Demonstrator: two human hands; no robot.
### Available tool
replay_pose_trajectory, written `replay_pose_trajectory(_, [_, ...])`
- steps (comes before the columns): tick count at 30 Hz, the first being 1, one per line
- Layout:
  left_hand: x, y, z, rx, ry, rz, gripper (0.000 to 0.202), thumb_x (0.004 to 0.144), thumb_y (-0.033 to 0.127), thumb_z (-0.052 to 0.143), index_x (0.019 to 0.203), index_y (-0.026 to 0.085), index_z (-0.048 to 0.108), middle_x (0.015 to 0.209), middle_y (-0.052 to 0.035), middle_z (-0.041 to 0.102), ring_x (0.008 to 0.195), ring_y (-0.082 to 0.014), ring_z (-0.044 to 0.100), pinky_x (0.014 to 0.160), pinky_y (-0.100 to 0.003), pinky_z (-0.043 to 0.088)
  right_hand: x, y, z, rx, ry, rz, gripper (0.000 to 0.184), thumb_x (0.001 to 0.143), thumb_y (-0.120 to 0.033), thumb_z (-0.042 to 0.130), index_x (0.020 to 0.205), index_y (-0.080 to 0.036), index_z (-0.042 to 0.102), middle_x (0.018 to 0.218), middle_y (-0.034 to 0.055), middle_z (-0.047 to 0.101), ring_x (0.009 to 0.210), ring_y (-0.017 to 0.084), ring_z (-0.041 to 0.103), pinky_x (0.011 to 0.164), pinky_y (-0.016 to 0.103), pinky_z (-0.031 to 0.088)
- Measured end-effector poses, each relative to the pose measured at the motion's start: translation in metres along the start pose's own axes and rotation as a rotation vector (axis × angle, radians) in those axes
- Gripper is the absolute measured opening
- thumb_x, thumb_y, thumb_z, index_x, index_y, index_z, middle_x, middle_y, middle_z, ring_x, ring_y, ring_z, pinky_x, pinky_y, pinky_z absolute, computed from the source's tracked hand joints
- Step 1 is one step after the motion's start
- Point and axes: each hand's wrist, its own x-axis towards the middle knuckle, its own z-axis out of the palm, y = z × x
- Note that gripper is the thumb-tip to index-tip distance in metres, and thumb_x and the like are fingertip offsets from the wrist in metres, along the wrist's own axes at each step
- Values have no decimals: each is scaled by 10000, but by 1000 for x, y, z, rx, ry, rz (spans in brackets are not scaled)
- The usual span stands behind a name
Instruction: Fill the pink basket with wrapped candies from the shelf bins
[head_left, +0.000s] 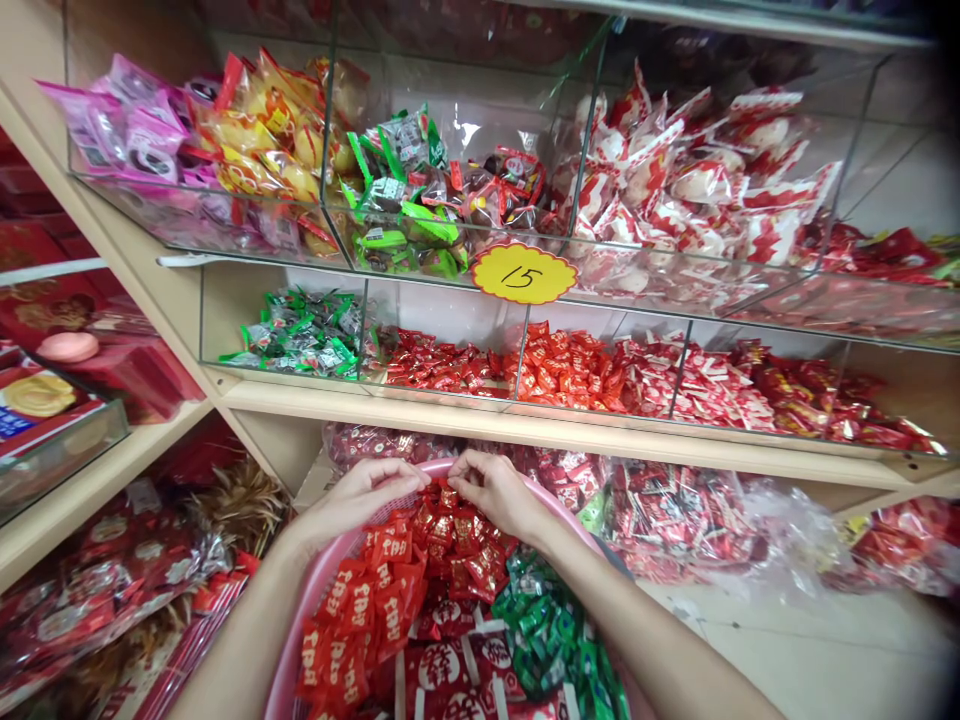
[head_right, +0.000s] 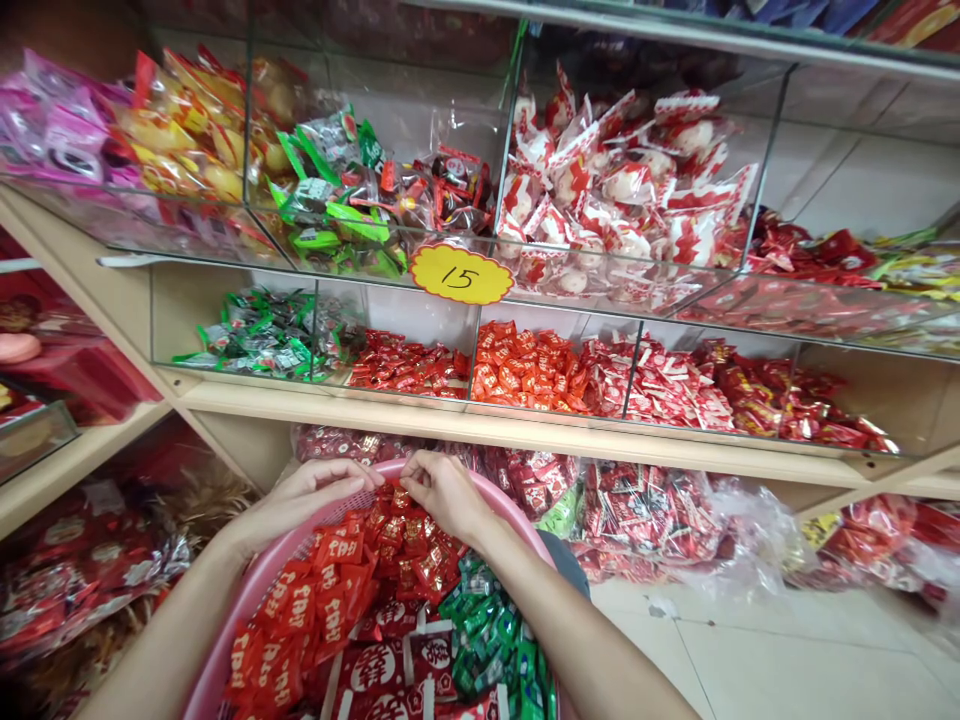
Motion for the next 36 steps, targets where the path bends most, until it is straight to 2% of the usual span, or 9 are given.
replay_pose_trajectory(8, [1,-1,-1,5,-22,0,315,792,409,547,900,145,679,968,-74,684,933,-209,579,853,-300,414,1,-4,-2,-10,80,23,110,814,-250,516,836,-178,596,706,-4,600,600,109,497,556,213,373])
replay_pose_trajectory(15, [1,-3,-1,14,-29,4,331,790,433,540,891,148,676,956,-67,681,914,-204,576,833,-294,414,-1,-13,-4,-9,187,-59,169,832,-255,513,964,-183,591,812,22,620,732,131,559,664,229,423])
replay_pose_trajectory(19, [1,-3,-1,20,-26,10,328,794,426,539,902,148,674,965,-69,681,926,-209,574,839,-295,409,0,-16,-6,-100,208,-73,174,841,-318,522,814,-182,627,676,-1,607,611,113,525,587,209,380])
replay_pose_trajectory(22, [2,-8,-1,25,-28,9,317,799,415,540,906,148,673,950,-63,685,921,-205,577,840,-294,412,6,-25,-15,-217,251,-106,348,848,-382,505,589,-162,582,519,-20,518,495,93,435,527,215,323])
replay_pose_trajectory(25, [4,-13,-1,19,-45,16,317,798,414,543,908,147,674,953,-60,687,919,-204,581,843,-299,414,23,-41,-31,-297,269,-179,407,882,-371,442,561,-153,565,516,-9,511,503,96,437,540,222,325])
replay_pose_trajectory(27, [4,-13,-1,9,-44,10,324,797,421,541,910,149,675,963,-58,686,924,-206,580,841,-300,417,40,-49,-43,-332,245,-211,250,892,-292,425,829,-158,627,690,16,606,627,119,519,616,224,374])
replay_pose_trajectory(29, [4,-12,0,1,-38,3,327,793,426,543,908,151,677,971,-57,687,932,-207,580,844,-297,416,62,-54,-53,-440,193,-187,289,868,-192,435,1140,-176,529,917,51,633,811,148,560,729,247,406])
replay_pose_trajectory(33, [3,-11,-1,0,-36,17,319,793,423,548,902,154,680,973,-55,688,938,-204,582,855,-289,411,108,-48,-63,-860,-7,57,367,815,-94,450,1169,-169,512,1114,118,564,1039,209,514,844,299,407])
replay_pose_trajectory(36, [1,-12,-2,12,-41,33,311,803,414,539,904,155,679,970,-53,688,936,-199,583,858,-283,411,134,-37,-63,-972,-119,224,376,753,-104,551,1127,-143,551,1163,155,523,1044,253,524,803,312,442])
